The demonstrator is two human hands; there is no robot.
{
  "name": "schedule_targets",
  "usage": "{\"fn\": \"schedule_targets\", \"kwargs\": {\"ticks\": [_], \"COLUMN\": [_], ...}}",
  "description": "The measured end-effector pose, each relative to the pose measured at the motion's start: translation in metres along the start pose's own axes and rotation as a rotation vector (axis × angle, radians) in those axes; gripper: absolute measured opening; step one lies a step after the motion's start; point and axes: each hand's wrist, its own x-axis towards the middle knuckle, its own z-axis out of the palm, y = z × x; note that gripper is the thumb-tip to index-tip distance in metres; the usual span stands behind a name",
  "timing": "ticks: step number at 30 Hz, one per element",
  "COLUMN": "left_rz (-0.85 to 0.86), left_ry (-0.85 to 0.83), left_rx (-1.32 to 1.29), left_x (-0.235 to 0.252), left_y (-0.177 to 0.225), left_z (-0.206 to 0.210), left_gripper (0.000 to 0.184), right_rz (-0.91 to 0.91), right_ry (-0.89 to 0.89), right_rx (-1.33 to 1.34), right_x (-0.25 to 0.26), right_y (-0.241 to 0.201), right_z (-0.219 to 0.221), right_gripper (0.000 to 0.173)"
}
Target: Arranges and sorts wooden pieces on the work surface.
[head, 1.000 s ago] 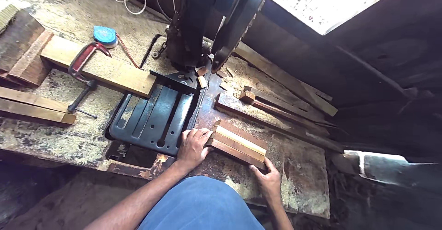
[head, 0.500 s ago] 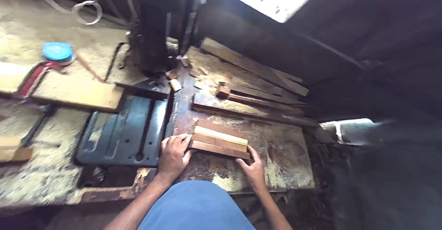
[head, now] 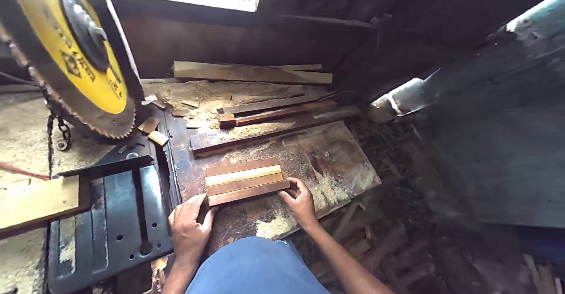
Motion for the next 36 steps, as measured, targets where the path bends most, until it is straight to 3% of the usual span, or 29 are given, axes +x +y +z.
{"fn": "schedule_targets", "kwargs": {"ticks": [4, 16, 22, 26, 30, 33, 36], "left_rz": [-0.010, -0.037, -0.100, -0.267, -0.471, -0.539, -0.583], "left_ry": [-0.040, -0.102, -0.197, -0.252, -0.357, -0.417, -0.420], "left_rx": [-0.025, -0.046, -0.272, -0.506, -0.698, -0.757, -0.793], "left_x": [-0.001, 0.001, -0.009, -0.009, -0.005, -0.002, 0.001], "left_y": [0.001, -0.003, 0.003, -0.002, -0.015, -0.011, -0.001], "left_z": [-0.005, -0.018, -0.041, -0.061, -0.077, -0.086, -0.087], "left_gripper": [0.049, 0.039, 0.040, 0.033, 0.028, 0.031, 0.031], "right_rz": [-0.015, -0.061, 0.016, 0.075, 0.036, -0.015, -0.096], "right_ry": [-0.010, -0.006, -0.059, -0.144, -0.246, -0.268, -0.272], "right_rx": [0.053, 0.024, 0.127, 0.307, 0.709, 0.928, 0.979], "right_x": [-0.007, -0.007, -0.026, -0.047, -0.067, -0.076, -0.080], "right_y": [-0.001, -0.005, -0.005, -0.015, -0.043, -0.071, -0.089], "right_z": [0.003, 0.008, 0.000, -0.007, -0.024, -0.031, -0.038], "right_gripper": [0.045, 0.038, 0.038, 0.033, 0.030, 0.032, 0.032]}}
